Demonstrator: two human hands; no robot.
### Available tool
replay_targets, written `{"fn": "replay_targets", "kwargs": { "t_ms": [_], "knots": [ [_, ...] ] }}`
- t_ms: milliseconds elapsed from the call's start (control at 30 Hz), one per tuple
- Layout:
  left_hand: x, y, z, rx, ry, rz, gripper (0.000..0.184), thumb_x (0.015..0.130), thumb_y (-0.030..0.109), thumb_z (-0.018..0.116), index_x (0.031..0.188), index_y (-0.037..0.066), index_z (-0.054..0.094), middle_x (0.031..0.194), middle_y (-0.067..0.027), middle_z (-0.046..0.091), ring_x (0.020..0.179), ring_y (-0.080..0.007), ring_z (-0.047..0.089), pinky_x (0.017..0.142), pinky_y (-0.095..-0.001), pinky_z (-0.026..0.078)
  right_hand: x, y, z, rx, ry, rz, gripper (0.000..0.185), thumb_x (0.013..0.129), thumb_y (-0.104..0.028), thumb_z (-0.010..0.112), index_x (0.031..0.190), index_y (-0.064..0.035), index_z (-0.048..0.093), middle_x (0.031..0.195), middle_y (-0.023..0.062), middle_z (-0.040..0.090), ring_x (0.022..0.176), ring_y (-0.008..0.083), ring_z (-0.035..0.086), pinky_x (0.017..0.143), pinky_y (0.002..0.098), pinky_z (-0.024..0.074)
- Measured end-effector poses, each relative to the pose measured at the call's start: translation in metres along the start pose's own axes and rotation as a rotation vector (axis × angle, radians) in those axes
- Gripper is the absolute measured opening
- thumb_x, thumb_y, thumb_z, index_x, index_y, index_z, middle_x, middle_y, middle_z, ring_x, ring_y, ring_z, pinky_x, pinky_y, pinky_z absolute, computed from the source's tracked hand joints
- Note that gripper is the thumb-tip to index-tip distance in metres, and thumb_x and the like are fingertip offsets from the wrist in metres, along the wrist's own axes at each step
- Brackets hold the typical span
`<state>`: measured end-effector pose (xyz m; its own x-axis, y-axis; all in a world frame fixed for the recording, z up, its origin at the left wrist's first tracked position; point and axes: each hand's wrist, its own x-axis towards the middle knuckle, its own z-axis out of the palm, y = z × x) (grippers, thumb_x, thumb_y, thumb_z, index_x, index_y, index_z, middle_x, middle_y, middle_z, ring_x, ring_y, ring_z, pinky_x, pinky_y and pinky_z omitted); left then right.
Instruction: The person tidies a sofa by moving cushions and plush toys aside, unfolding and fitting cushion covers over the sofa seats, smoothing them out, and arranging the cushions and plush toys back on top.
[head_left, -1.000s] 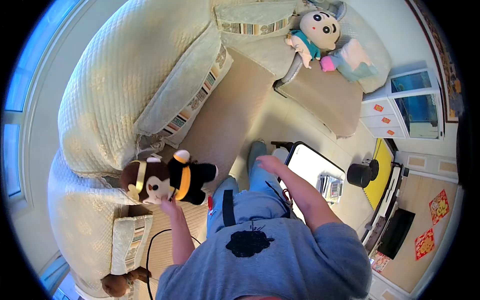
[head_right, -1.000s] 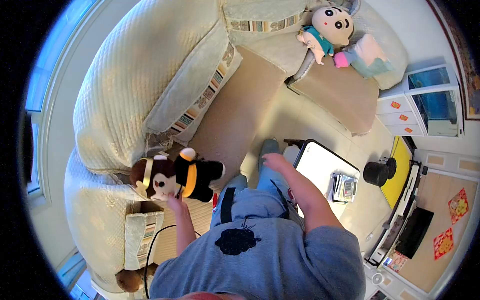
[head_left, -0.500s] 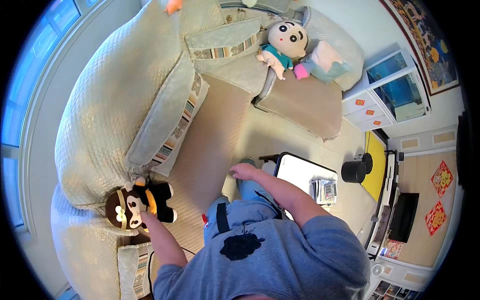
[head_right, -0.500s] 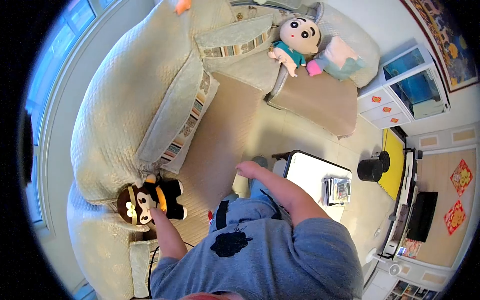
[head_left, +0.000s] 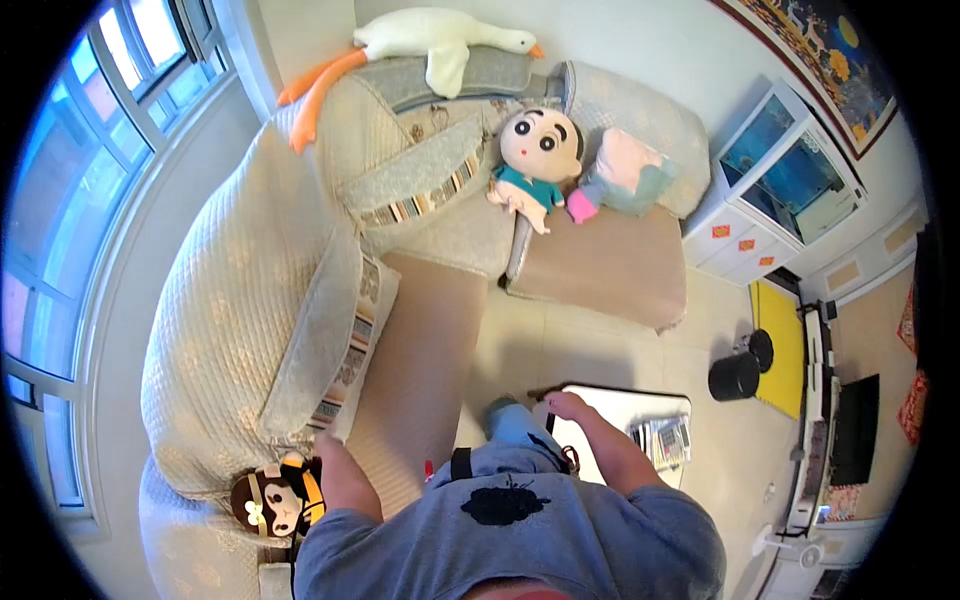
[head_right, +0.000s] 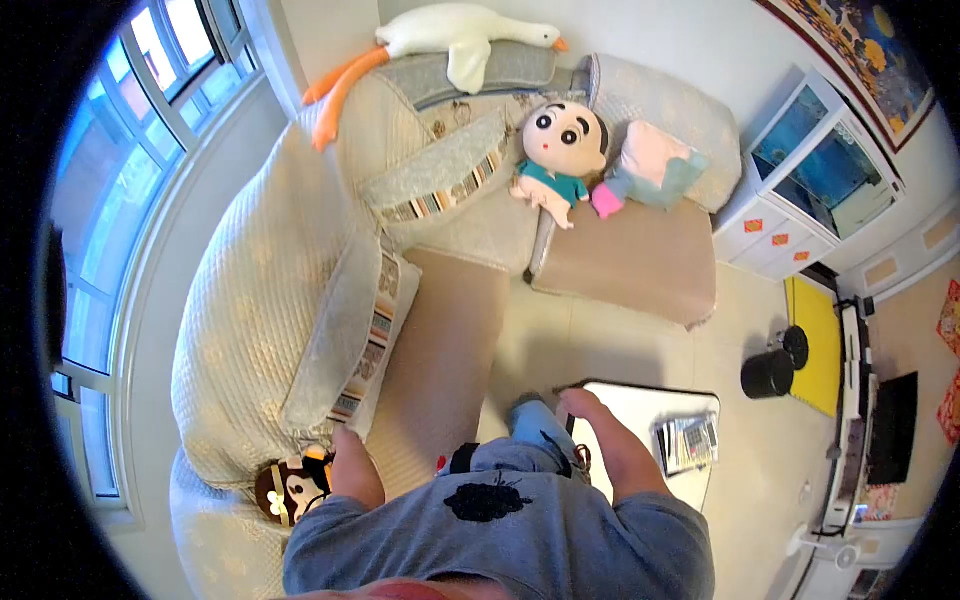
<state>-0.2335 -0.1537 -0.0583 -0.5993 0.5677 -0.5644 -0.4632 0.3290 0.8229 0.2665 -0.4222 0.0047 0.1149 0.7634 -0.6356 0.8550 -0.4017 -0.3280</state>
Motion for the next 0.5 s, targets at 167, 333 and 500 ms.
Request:
{"fn": "replay_targets", "kwargs": {
  "t_ms": [167,333,500],
  "knots": [
    [-0.011,-0.012,0.175,0.619,-0.601,-0.031,0.035,0.079,0.027,0.045,0.107,0.005,0.047,0.101,-0.0124,0.05,0.09,-0.0299,0.047,0.075,-0.0413,0.039,0.026,0.112,-0.009,0.099,0.164,0.076,0.031,0.076,-0.03,0.047,0.09,-0.0046,0.057,0.097,0.0151,0.056,0.091,0.0304,0.052,0.078,0.0386,0.0412],
    [-0.091,-0.015,0.381,0.746,-0.89,0.499,0.026,0.076,0.024,0.048,0.092,0.004,0.053,0.08,-0.0029,0.051,0.07,-0.0145,0.046,0.062,-0.0305,0.038,0.04,0.155,-0.073,0.033,0.11,0.17,0.033,0.076,-0.032,0.046,0.088,-0.0039,0.058,0.095,0.0171,0.056,0.089,0.0319,0.052,0.077,0.0408,0.0408],
    [-0.217,-0.027,0.502,0.957,-1.117,0.673,0.035,0.071,0.022,0.057,0.1,0.002,0.053,0.091,-0.0113,0.058,0.086,-0.0198,0.055,0.073,-0.03,0.042,0.075,0.194,-0.112,0.377,0.404,0.134,0.033,0.076,-0.027,0.051,0.099,-0.0046,0.056,0.091,0.0162,0.058,0.079,0.027,0.056,0.072,0.0357,0.0439]
  ]
}}
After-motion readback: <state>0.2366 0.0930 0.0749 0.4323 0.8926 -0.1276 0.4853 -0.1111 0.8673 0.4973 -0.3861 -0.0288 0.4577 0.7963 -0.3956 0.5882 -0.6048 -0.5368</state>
